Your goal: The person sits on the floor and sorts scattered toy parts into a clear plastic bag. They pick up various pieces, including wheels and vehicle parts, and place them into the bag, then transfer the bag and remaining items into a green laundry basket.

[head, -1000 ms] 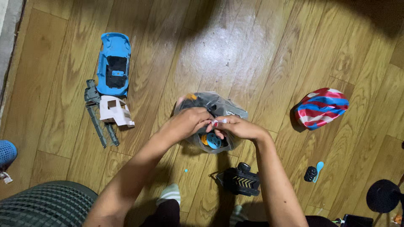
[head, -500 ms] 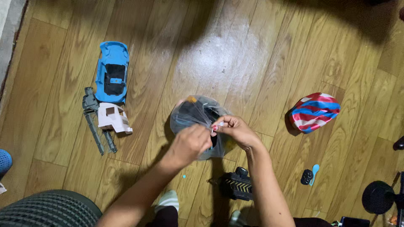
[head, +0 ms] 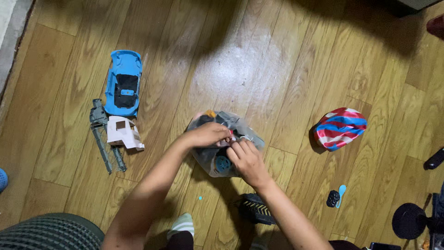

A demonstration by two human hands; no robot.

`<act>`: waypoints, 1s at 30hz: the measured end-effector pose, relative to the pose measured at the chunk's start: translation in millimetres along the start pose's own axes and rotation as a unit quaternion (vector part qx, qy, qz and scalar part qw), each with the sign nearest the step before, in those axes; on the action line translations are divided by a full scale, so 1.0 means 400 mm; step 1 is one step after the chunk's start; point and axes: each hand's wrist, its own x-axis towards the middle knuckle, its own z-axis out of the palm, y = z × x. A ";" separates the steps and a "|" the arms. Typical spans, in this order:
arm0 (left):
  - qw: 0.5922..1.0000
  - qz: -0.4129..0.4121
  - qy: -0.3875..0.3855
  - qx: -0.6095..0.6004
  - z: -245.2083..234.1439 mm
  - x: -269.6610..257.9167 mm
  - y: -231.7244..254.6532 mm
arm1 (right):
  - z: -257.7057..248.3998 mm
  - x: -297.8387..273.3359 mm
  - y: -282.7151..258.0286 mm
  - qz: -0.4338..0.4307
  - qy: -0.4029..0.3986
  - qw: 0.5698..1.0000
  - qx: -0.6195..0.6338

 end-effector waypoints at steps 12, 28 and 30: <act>0.875 0.083 0.398 0.262 0.097 -0.073 0.065 | 0.075 -0.063 -0.053 0.106 0.165 0.980 -0.007; 0.899 0.258 0.308 0.174 0.079 -0.169 0.082 | 0.188 -0.050 0.104 0.467 0.027 0.628 0.622; 0.893 0.291 0.289 0.184 0.075 -0.168 0.069 | 0.190 -0.048 0.137 0.482 -0.047 0.620 0.617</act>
